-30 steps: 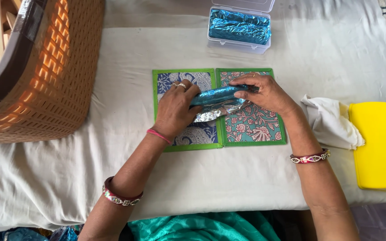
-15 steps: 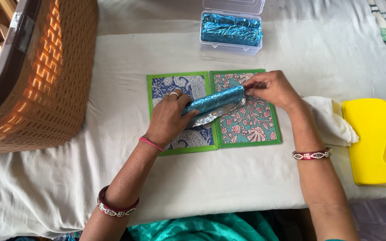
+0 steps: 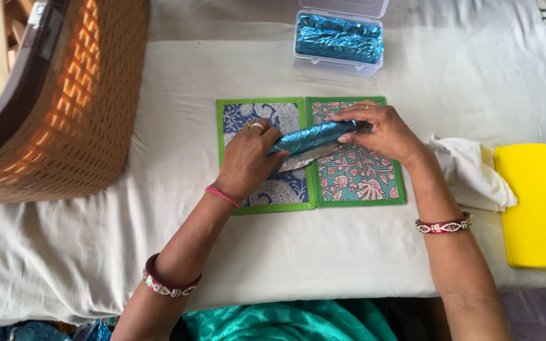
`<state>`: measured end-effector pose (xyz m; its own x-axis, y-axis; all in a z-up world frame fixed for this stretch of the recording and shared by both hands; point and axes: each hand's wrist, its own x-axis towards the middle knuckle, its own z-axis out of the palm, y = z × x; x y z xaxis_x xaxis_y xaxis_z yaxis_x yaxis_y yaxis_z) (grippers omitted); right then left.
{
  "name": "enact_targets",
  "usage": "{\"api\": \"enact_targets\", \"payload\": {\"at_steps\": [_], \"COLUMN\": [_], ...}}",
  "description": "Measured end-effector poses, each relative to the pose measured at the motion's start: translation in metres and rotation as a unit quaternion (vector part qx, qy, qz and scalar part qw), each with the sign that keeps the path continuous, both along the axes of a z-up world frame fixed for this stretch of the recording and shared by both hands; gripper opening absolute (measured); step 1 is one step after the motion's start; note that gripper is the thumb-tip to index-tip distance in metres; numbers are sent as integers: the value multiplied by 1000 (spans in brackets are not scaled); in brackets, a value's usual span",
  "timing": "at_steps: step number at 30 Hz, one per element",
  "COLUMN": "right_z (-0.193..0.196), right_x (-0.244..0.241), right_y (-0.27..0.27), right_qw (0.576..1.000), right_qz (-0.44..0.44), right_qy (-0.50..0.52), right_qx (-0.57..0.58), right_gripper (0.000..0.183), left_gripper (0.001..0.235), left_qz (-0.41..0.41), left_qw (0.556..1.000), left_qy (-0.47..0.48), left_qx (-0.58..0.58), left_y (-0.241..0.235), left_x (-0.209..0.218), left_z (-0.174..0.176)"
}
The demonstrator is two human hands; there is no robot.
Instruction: The person wipes wooden handle blanks with a white cloth, then wraps each handle in colored metallic foil, pressing and folding the foil around the wood, and places the finished foil-wrapped handles into an open plastic storage box.
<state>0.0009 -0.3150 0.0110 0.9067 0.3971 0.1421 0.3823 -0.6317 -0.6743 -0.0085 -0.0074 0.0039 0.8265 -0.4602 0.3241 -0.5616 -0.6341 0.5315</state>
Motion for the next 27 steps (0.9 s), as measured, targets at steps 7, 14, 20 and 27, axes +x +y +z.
{"api": "enact_targets", "payload": {"at_steps": [7,14,20,27], "right_z": [1,-3,-8,-9], "right_x": [-1,1,1,1], "right_y": [5,4,6,14], "right_qw": [999,999,997,991], "right_qz": [-30,-41,-37,-48], "right_qy": [-43,-21,-55,-122], "right_qx": [-3,30,30,8], "right_gripper": [50,49,48,42], "left_gripper": [50,39,45,38], "left_qz": [-39,91,-12,27], "left_qw": [997,993,993,998], "left_qy": [64,-18,-115,-46], "left_qx": [1,69,-11,36], "left_y": [29,68,17,4], "left_x": [15,32,12,10], "left_z": [10,-2,4,-15]}}
